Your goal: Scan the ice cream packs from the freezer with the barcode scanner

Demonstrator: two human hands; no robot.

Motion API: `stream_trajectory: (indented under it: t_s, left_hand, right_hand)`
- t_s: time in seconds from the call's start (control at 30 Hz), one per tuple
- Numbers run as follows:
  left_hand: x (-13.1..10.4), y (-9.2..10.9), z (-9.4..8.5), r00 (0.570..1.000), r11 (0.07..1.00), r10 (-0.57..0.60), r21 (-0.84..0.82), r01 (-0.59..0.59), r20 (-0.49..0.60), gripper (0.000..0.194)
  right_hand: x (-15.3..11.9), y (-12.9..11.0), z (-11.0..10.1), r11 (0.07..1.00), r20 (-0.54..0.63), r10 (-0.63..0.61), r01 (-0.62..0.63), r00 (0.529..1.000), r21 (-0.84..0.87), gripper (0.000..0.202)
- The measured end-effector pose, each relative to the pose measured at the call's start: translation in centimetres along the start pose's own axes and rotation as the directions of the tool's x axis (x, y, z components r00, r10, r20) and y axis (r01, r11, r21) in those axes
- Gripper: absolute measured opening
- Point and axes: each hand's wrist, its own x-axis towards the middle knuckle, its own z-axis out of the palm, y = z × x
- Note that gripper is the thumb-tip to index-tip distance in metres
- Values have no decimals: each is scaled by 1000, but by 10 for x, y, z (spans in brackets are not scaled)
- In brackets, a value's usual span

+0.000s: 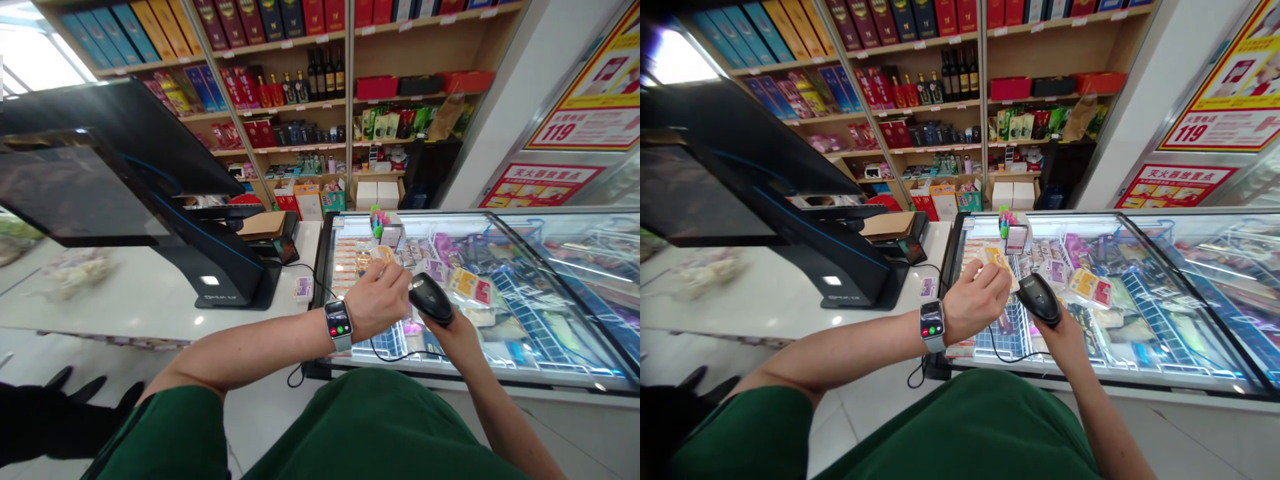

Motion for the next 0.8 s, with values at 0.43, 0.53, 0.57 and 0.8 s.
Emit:
stream_trajectory:
  t_s: [0.43, 0.53, 0.57, 0.8]
  left_hand:
    - [4, -4, 12, 997, 998, -52, 24, 51, 58, 35]
    - [8, -2, 15, 994, 998, -62, 25, 60, 87, 32]
    - [10, -1, 16, 994, 998, -65, 27, 63, 91, 31]
    - [20, 4, 24, 997, 997, -68, 37, 67, 19, 31]
  right_hand:
    - [-4, -9, -21, 997, -105, -10, 18, 994, 72, 47]
    - [-14, -28, -34, 986, -110, -112, 124, 988, 114, 43]
    - [-18, -37, -39, 976, -107, -169, 181, 980, 118, 45]
    - [-44, -110, -82, 764, 170, -646, 629, 744, 145, 51]
